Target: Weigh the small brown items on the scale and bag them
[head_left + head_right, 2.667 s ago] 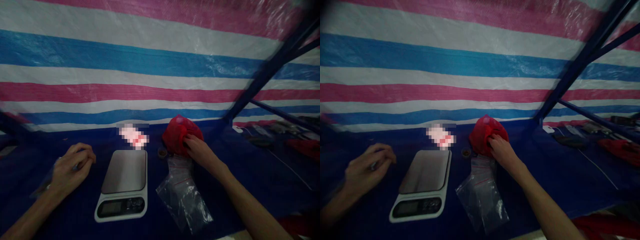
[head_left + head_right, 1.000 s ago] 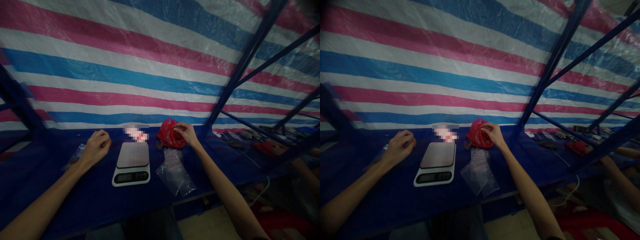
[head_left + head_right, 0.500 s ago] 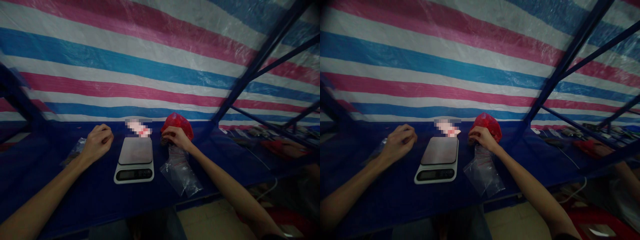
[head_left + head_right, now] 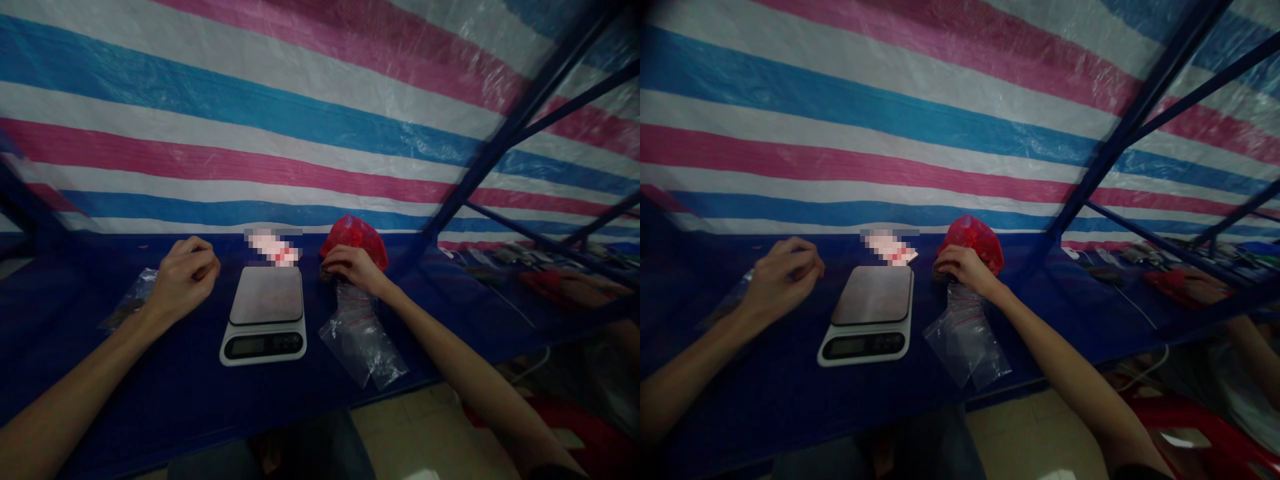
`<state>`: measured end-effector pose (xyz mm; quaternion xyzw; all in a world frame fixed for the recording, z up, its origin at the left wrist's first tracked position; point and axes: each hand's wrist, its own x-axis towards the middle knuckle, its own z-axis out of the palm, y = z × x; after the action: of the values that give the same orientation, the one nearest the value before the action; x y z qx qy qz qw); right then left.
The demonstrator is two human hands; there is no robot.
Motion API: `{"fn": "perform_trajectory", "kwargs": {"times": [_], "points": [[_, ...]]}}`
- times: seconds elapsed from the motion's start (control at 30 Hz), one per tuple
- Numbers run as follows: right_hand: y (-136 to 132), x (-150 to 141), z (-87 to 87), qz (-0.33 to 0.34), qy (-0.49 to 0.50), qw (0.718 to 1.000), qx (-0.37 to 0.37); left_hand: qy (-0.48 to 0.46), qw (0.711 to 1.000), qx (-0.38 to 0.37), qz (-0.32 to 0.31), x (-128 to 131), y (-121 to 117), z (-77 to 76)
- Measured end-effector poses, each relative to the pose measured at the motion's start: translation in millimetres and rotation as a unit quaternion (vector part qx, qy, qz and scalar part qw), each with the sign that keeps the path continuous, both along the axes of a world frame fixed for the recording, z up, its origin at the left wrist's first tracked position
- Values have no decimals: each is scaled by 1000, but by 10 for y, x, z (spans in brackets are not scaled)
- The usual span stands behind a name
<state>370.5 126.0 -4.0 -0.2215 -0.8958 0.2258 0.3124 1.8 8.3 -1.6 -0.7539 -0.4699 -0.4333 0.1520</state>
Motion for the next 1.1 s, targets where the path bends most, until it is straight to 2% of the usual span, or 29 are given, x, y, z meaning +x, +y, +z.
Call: {"fn": "perform_trajectory", "kwargs": {"times": [0.2, 0.53, 0.73, 0.83, 0.97, 1.1], "points": [[35, 41, 1, 19, -6, 999, 26, 9, 1000, -6, 0, 32, -8, 10], [11, 24, 10, 16, 12, 1000, 21, -10, 999, -30, 13, 40, -17, 29], [-11, 0, 17, -11, 18, 1000, 4, -8, 1000, -14, 10, 49, -7, 20], [-22, -42, -7, -34, 58, 998, -1, -2, 1000, -12, 4, 52, -3, 8], [-26, -105, -87, -48, 105, 992, -41, -2, 1000, -11, -2, 72, -13, 7], [-14, -92, -102, -73, 123, 989, -24, 5, 1000, -7, -8, 85, -21, 23]]}}
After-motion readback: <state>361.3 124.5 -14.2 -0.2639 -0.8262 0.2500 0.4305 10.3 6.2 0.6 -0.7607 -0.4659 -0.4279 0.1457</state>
